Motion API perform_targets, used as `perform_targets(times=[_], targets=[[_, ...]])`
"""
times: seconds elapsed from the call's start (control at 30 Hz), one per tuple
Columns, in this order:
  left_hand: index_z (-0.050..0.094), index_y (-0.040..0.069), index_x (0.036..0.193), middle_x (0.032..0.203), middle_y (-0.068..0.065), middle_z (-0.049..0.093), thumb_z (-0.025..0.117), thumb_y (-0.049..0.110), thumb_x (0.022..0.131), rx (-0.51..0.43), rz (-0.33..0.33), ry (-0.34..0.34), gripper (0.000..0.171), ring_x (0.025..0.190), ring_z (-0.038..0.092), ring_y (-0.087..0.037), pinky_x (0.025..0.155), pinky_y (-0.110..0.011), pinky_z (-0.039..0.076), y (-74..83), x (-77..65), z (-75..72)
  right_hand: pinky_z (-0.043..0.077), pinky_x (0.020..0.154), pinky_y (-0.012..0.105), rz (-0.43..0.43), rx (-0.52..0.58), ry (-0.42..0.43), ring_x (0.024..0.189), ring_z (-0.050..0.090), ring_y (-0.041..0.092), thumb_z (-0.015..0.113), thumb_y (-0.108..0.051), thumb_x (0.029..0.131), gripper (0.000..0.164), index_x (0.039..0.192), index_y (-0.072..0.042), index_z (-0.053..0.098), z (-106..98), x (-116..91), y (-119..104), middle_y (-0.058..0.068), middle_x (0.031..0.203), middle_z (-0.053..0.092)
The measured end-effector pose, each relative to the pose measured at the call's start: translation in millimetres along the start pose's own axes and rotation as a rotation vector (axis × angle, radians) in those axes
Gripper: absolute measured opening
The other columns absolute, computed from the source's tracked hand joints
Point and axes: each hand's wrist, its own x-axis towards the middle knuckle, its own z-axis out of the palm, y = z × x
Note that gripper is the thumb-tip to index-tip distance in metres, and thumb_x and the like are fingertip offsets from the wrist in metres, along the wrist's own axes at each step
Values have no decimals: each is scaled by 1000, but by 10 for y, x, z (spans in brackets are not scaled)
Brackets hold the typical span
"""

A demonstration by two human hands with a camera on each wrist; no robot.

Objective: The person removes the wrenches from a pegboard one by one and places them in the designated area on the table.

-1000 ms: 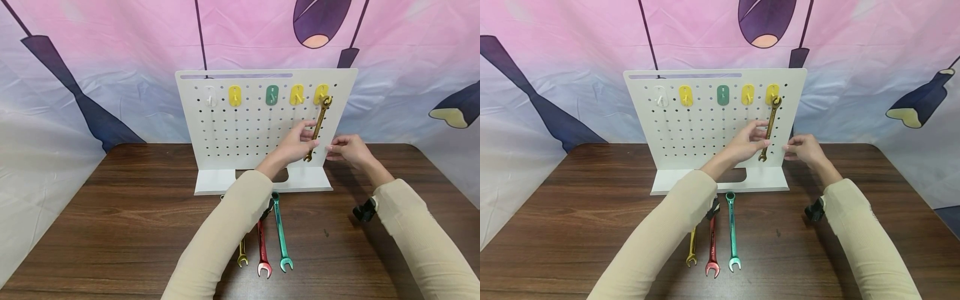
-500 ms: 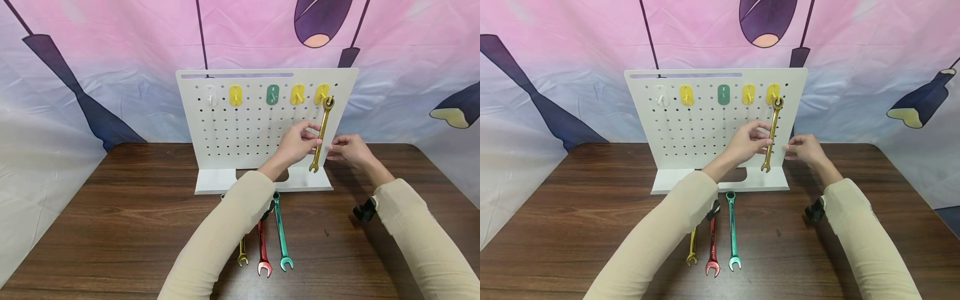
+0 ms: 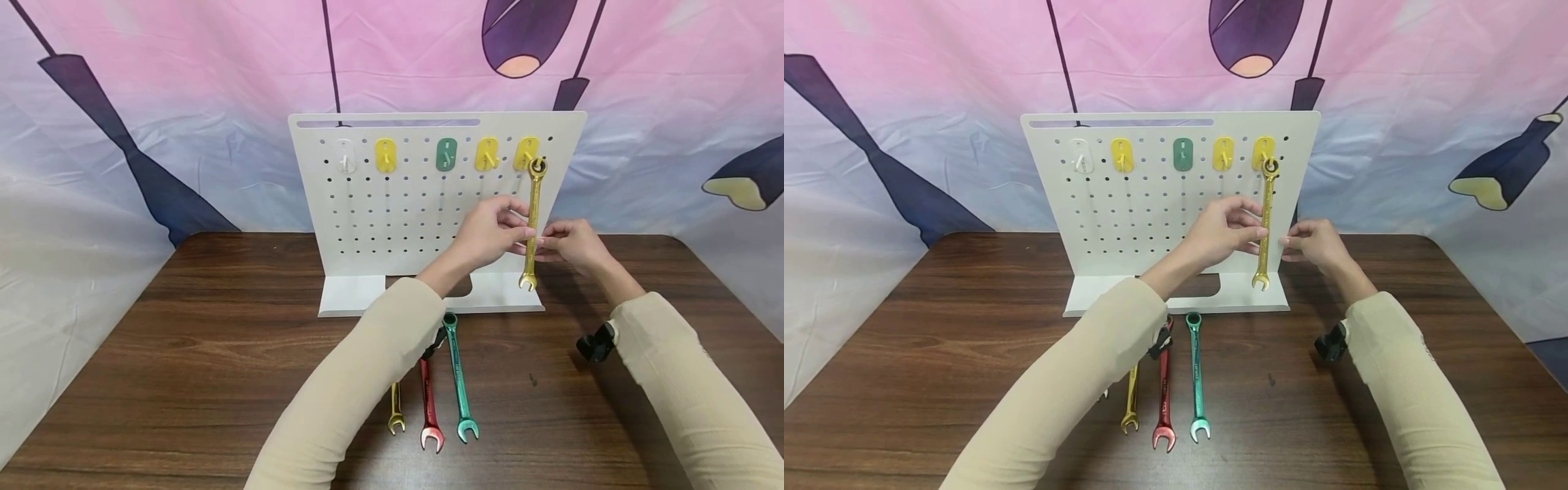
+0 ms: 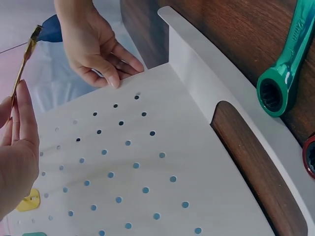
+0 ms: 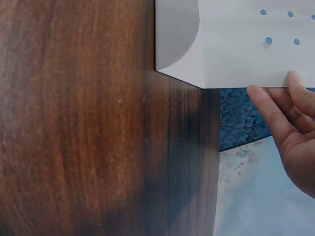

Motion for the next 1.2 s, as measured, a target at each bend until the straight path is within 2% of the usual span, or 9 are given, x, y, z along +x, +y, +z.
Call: perform_targets(times=[0.23,0.5,0.7,0.83,0.97,1.2], targets=[[57,-5,100,80,-11,62,62,-5,83,-7,6,-23,18,63,62,-17,61,-27,58,66,-18,3,54,79,44,-11,-61,1,71,63,10,49,4,91,15,97,18,50,1,2,1,2,75,61],[56,-5,102,81,-9,61,62,-3,84,-19,-27,-30,19,65,63,-18,60,-24,58,138,-29,16,58,71,33,-31,-139,26,69,61,7,51,4,90,18,99,20,52,-4,-4,7,3,77,57],[56,-7,103,82,-11,61,62,-4,84,-16,-15,-33,21,64,63,-20,60,-24,58,183,-26,13,58,70,33,-43,-160,40,68,61,6,52,5,90,18,100,20,52,-12,-6,12,3,77,57],[56,-8,103,83,-11,61,62,-4,83,-18,-4,-38,21,64,64,-22,60,-25,58,216,-17,13,58,68,32,-49,-98,28,66,63,9,50,7,89,9,87,12,57,-18,1,13,-1,72,61],[56,-8,103,83,-12,61,62,-4,83,-28,-7,-48,21,65,64,-23,60,-26,58,247,-26,14,58,66,31,-46,-27,19,64,65,15,48,9,89,16,79,2,59,-19,3,12,-3,69,63],[56,-9,102,81,-13,61,61,-7,83,-47,-5,-69,20,63,63,-21,59,-25,58,234,-84,7,58,67,30,-40,-79,35,66,63,9,52,6,89,8,83,6,58,-21,-7,13,-3,69,62]])
